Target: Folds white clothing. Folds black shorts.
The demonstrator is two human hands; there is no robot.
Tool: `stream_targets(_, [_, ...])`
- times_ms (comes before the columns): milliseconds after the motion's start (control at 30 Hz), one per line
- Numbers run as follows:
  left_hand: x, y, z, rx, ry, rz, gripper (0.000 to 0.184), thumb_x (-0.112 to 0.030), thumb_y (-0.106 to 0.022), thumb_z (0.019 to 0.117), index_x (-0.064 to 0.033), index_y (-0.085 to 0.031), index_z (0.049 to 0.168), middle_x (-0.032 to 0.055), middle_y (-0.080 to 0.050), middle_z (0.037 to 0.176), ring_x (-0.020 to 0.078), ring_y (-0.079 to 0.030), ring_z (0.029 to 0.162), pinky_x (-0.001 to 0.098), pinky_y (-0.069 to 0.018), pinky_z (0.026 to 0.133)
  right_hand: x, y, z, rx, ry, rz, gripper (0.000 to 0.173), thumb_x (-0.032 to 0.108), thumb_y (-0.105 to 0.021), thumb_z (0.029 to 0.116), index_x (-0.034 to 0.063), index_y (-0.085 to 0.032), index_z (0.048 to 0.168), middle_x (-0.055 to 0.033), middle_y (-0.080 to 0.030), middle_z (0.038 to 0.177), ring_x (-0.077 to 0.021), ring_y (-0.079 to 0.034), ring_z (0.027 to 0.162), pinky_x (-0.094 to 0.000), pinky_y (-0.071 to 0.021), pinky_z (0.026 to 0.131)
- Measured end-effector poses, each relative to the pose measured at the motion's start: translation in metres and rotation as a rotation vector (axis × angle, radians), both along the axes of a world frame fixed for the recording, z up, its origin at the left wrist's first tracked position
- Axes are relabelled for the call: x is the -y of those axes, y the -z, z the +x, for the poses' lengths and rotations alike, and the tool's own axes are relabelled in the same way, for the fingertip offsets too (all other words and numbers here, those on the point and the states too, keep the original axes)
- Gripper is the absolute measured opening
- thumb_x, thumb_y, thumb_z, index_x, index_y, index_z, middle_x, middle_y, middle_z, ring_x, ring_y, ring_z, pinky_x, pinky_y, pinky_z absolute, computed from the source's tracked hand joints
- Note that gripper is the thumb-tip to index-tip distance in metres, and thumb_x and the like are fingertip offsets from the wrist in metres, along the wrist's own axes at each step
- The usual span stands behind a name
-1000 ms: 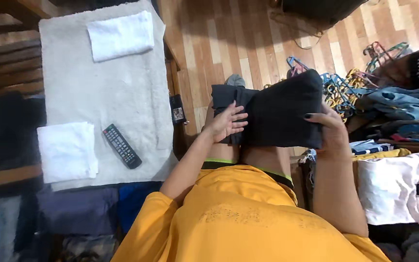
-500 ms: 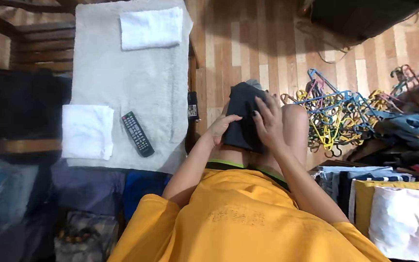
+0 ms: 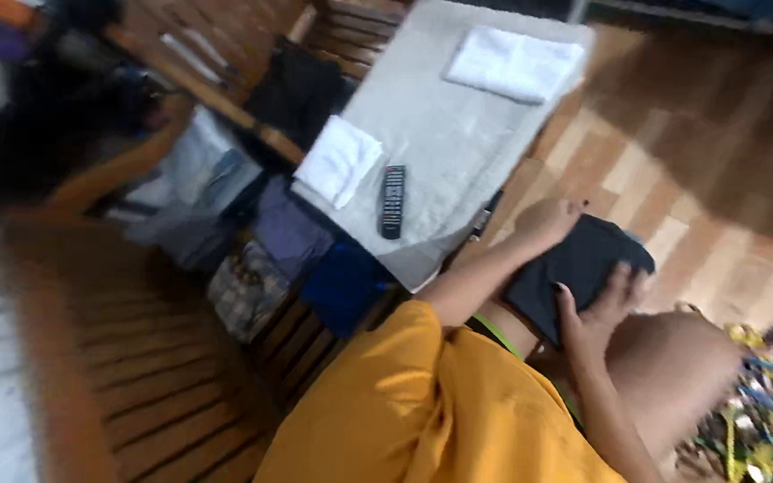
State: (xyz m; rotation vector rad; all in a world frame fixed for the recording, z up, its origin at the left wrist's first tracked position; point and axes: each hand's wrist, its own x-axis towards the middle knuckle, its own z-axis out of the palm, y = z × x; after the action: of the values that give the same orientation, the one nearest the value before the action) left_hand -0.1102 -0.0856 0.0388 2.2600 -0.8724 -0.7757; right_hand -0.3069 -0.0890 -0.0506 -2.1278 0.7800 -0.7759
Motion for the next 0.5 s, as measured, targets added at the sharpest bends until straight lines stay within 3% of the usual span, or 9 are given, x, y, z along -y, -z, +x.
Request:
stream_targets(67, [-0.015,-0.027,-0.009,0.134,-0.019,-0.001,0.034,-0.024,-0.052,0.1078,-0.0065,-0.060,0.136,0.0187,-0.063,0.130,0.0335,-0.066,0.114,0.0525,-0.0572,0.090,-0.008,-0.010,-0.012,0.100,0.042,0.478,0.105,0.039,-0.074,0.0894,-0.0010,-0.010,0.162,-0.0237,-0.021,0.166,-0.0272,-0.028,0.153,-0.0393,-0.0288,0.125])
stream_targets(133, [-0.032,-0.050,-0.021,0.249,0.005,-0.134,0.038,-0.022,-0.059,0.1041,-0.0069,-0.060,0.139,0.0180,-0.062,0.133,0.0296,-0.064,0.118,0.0443,-0.0553,0.098,-0.009,-0.027,-0.018,0.233,0.111,0.928,0.065,0.026,-0.055,0.1036,0.0101,-0.025,0.159,-0.0073,-0.050,0.148,-0.0124,-0.055,0.129,-0.0338,-0.0503,0.106])
stream_targets(167, [-0.044,-0.061,-0.033,0.237,0.037,-0.196,0.037,-0.025,-0.058,0.1046,-0.0059,-0.062,0.136,0.0164,-0.067,0.125,0.0268,-0.067,0.112,0.0424,-0.0562,0.096,-0.007,-0.036,-0.023,0.279,0.117,1.109,0.045,0.032,-0.041,0.1092,0.0124,-0.038,0.150,-0.0018,-0.061,0.132,-0.0100,-0.062,0.117,-0.0353,-0.0547,0.098])
stream_targets(200, [-0.056,-0.070,-0.046,0.186,0.088,-0.211,0.037,-0.031,-0.056,0.1057,-0.0050,-0.064,0.131,0.0143,-0.070,0.115,0.0244,-0.069,0.104,0.0423,-0.0573,0.092,-0.004,-0.047,-0.027,0.305,0.067,1.236,0.043,0.042,-0.029,0.1107,0.0149,-0.044,0.140,0.0036,-0.064,0.123,-0.0066,-0.063,0.112,-0.0345,-0.0551,0.096])
stream_targets(233, [-0.068,-0.080,-0.059,0.111,0.147,-0.153,0.044,-0.039,-0.054,0.1061,-0.0046,-0.063,0.131,0.0139,-0.071,0.113,0.0246,-0.070,0.104,0.0446,-0.0573,0.092,-0.002,-0.061,-0.029,0.343,-0.016,1.304,0.051,0.049,-0.021,0.1097,0.0150,-0.043,0.139,0.0059,-0.065,0.121,-0.0044,-0.062,0.114,-0.0337,-0.0538,0.099])
stream_targets(267, [-0.079,-0.089,-0.071,0.023,0.198,-0.072,0.055,-0.046,-0.054,0.1049,-0.0020,-0.059,0.138,0.0181,-0.069,0.122,0.0293,-0.068,0.113,0.0490,-0.0545,0.098,-0.004,-0.079,-0.029,0.385,-0.072,1.329,0.057,0.054,-0.016,0.1083,0.0139,-0.043,0.137,0.0065,-0.066,0.118,-0.0038,-0.063,0.112,-0.0334,-0.0548,0.099])
stream_targets(367, [-0.101,-0.090,-0.093,0.017,0.254,0.056,0.090,-0.060,-0.069,0.0911,-0.0004,-0.042,0.153,0.0240,-0.055,0.142,0.0351,-0.063,0.121,0.0510,-0.0542,0.097,-0.008,-0.112,-0.022,0.480,-0.186,1.254,0.059,0.058,-0.023,0.1074,0.0145,-0.063,0.111,0.0076,-0.075,0.095,-0.0051,-0.072,0.090,-0.0315,-0.0613,0.082])
stream_targets(433, [-0.117,-0.103,-0.098,0.037,0.240,0.085,0.106,-0.056,-0.079,0.0843,-0.0033,-0.028,0.161,0.0241,-0.045,0.152,0.0359,-0.059,0.125,0.0504,-0.0542,0.097,-0.003,-0.121,-0.018,0.390,-0.441,1.175,0.040,0.047,-0.034,0.1097,0.0202,-0.058,0.127,0.0141,-0.074,0.106,0.0003,-0.070,0.099,-0.0253,-0.0594,0.087])
stream_targets(500, [-0.138,-0.115,-0.104,0.065,0.243,0.082,0.112,-0.051,-0.084,0.0808,-0.0053,-0.023,0.163,0.0241,-0.037,0.160,0.0372,-0.051,0.137,0.0502,-0.0496,0.105,-0.003,-0.131,0.002,0.282,-0.518,1.196,0.021,0.029,-0.043,0.1068,0.0208,-0.052,0.124,0.0131,-0.072,0.104,0.0000,-0.069,0.098,-0.0244,-0.0602,0.087])
